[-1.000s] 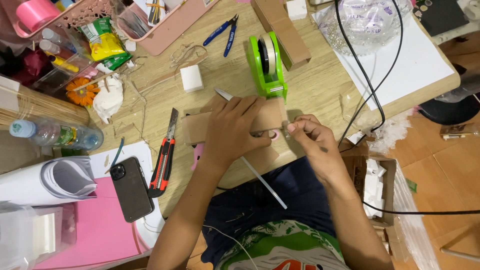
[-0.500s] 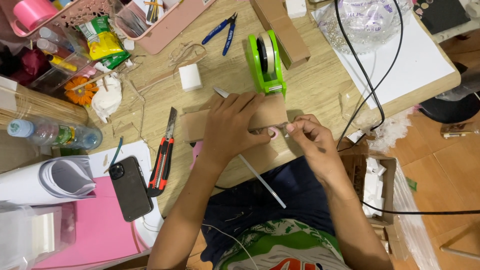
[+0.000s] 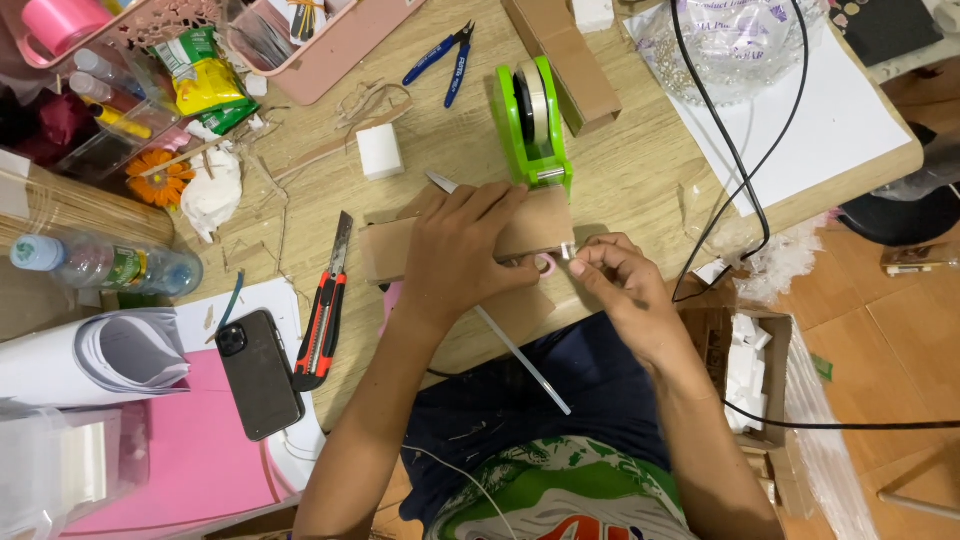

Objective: Assembling a structure using cardboard pieces, foam blocks, and a hot glue gun

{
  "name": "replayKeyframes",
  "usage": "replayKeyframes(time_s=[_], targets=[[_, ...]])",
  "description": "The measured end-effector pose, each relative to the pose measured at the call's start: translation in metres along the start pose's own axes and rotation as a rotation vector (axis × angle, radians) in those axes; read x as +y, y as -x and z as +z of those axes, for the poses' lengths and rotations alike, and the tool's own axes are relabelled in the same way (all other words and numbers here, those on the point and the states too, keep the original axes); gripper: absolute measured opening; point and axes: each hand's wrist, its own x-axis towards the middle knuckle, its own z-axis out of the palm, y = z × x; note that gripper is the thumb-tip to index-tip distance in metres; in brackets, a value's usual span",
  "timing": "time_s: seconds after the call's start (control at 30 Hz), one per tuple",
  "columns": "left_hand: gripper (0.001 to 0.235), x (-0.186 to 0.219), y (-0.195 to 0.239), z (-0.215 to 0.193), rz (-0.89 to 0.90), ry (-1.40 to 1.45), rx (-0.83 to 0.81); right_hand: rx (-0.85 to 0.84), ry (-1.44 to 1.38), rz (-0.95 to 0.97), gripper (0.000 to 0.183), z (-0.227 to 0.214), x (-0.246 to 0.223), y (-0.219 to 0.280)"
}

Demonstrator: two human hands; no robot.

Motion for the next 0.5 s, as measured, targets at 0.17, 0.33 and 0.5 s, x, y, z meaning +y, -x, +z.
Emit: replayKeyframes(time_s=[0.17,0.33,0.5], targets=[[0.058,0.001,-0.001,-0.001,-0.018,0.04,-0.007,0.013,0.042,-0.012,0.02,0.0,0.001,-0.002],[0.06,0.003,-0.005,-0.005,-0.037,0.073,-0.032,0.067,0.166,-0.092,0.018,0.002,0.016,-0.004],[0.059,0.005,-0.01,-0.012,-0.056,0.105,-0.083,0.198,0.208,-0.167,0.015,0.01,0.019,0.0]])
